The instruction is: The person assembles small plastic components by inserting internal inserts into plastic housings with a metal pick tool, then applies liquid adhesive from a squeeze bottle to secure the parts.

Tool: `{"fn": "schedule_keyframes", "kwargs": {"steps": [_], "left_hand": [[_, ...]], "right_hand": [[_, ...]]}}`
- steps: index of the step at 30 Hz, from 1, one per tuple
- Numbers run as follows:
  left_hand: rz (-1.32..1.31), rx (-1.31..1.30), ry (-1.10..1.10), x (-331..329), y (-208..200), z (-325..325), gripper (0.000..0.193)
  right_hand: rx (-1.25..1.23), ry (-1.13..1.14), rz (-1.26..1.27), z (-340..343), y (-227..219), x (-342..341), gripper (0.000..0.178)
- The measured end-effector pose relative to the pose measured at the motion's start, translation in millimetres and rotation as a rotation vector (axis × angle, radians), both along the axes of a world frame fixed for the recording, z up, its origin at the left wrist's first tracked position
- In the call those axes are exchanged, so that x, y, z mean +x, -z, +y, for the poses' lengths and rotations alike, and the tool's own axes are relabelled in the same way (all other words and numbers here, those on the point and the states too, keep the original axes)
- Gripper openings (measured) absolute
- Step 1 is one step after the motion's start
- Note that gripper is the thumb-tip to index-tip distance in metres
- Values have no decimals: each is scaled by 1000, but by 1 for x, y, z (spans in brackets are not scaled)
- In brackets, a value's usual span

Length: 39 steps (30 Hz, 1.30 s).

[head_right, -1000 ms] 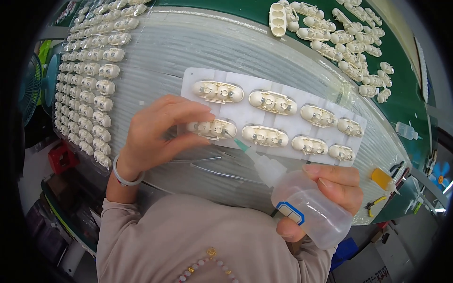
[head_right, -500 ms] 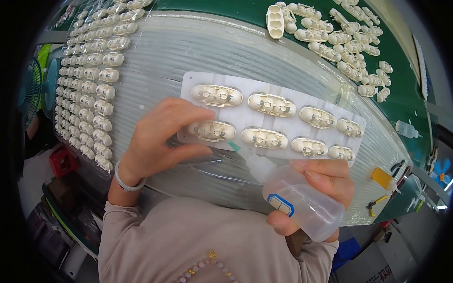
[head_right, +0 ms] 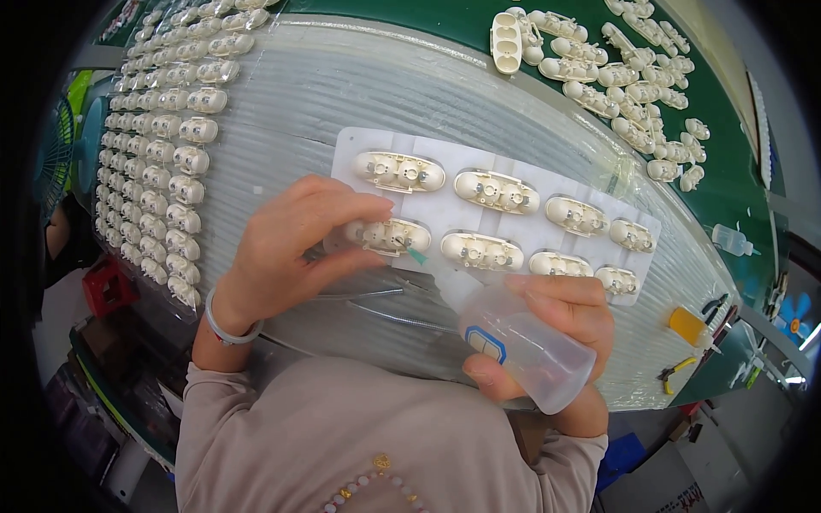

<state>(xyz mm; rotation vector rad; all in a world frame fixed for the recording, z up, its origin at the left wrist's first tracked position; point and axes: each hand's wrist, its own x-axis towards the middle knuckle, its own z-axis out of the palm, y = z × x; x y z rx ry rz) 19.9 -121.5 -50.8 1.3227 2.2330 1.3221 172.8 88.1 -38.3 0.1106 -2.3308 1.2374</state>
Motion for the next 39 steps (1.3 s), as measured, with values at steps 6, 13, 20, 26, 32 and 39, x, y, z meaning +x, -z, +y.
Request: {"fn": "schedule_keyframes", "kwargs": {"steps": [6, 13, 20, 26, 32, 39], "left_hand": [[-14, -4, 21, -2, -1, 3, 43], [88, 37, -4, -4, -8, -3, 37], [-57, 245, -352, -1, -2, -12, 9], [-72, 279, -351, 0, 0, -9, 10], [5, 246, -289, -3, -1, -12, 12], [-61, 308, -357, -1, 5, -11, 19]], "right_hand": [[-55, 125, 8, 4, -11, 14, 69], [-152, 480, 16, -9, -6, 56, 74], [-67, 266, 53, 0, 3, 47, 72], [-2, 195, -20, 6, -2, 47, 71], [4, 212, -8, 5, -3, 49, 69], [-85, 468, 75, 8, 0, 69, 67]]}}
